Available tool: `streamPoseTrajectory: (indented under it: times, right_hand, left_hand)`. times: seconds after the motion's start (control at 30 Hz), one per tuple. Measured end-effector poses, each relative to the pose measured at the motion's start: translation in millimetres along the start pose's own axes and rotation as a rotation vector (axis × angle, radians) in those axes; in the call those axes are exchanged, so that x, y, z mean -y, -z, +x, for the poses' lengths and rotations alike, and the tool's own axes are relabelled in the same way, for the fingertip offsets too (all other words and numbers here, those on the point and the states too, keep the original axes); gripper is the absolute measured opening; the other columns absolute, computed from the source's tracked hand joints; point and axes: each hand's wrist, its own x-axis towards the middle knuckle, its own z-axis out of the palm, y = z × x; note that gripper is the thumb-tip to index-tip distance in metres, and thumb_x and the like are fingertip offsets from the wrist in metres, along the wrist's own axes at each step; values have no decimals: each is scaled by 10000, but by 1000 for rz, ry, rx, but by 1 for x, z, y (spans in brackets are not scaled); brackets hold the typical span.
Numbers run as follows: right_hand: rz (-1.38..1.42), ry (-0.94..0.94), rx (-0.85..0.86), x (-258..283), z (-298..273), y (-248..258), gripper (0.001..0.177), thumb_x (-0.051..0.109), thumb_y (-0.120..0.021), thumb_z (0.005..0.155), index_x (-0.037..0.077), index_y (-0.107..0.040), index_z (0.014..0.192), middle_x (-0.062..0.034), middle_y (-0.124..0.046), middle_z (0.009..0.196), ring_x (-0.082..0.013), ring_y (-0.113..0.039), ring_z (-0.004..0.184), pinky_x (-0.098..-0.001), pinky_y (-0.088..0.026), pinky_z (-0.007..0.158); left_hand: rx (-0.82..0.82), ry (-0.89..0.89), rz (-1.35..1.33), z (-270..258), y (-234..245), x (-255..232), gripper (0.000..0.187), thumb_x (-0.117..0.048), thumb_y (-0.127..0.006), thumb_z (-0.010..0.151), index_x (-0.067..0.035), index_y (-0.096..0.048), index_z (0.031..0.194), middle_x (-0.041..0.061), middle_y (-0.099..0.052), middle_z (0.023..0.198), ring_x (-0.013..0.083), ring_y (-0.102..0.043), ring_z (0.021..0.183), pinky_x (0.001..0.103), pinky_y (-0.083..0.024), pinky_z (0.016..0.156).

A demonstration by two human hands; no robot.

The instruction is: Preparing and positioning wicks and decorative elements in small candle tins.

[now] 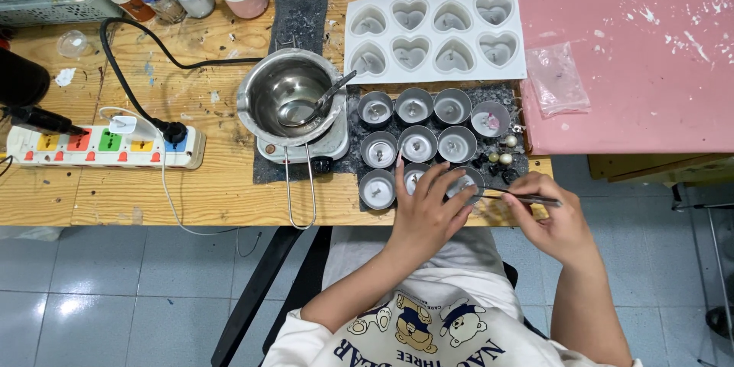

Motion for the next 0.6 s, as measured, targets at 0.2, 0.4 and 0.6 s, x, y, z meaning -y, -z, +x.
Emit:
streamPoseTrajectory:
  times: [0.2, 0.4, 0.6]
  right_hand:
    - [-52, -27, 104, 5, 7, -4, 176, 18, -748, 867, 0, -618, 983, -101, -702, 931, -185, -720, 820, -304, -578, 697]
    - [-72, -117, 139, 12, 10, -5, 166, 47, -762, 865, 11, -636, 967, -85, -717, 912, -157, -730, 772, -279, -589, 635]
    - [-42, -54, 37, 7, 4, 9, 185, 31, -755, 876, 5, -607, 985, -110, -716, 967, -155, -719, 831, -285, -589, 687]
  left_hand:
    - [-12, -24, 50, -2, -3, 1, 273, -316, -778, 890, -222, -751, 1145, -7, -592, 1325, 222, -483, 1367, 759, -141, 1207]
    - [-8, -22, 58, -5, -10, 3, 234, -346, -773, 909, -215, -768, 1103, 3, -591, 1322, 230, -477, 1368, 765, -146, 1204]
    - [12, -19, 89, -4, -7, 2, 235, -367, -758, 907, -218, -781, 1087, 16, -591, 1341, 234, -469, 1376, 766, -134, 1190]
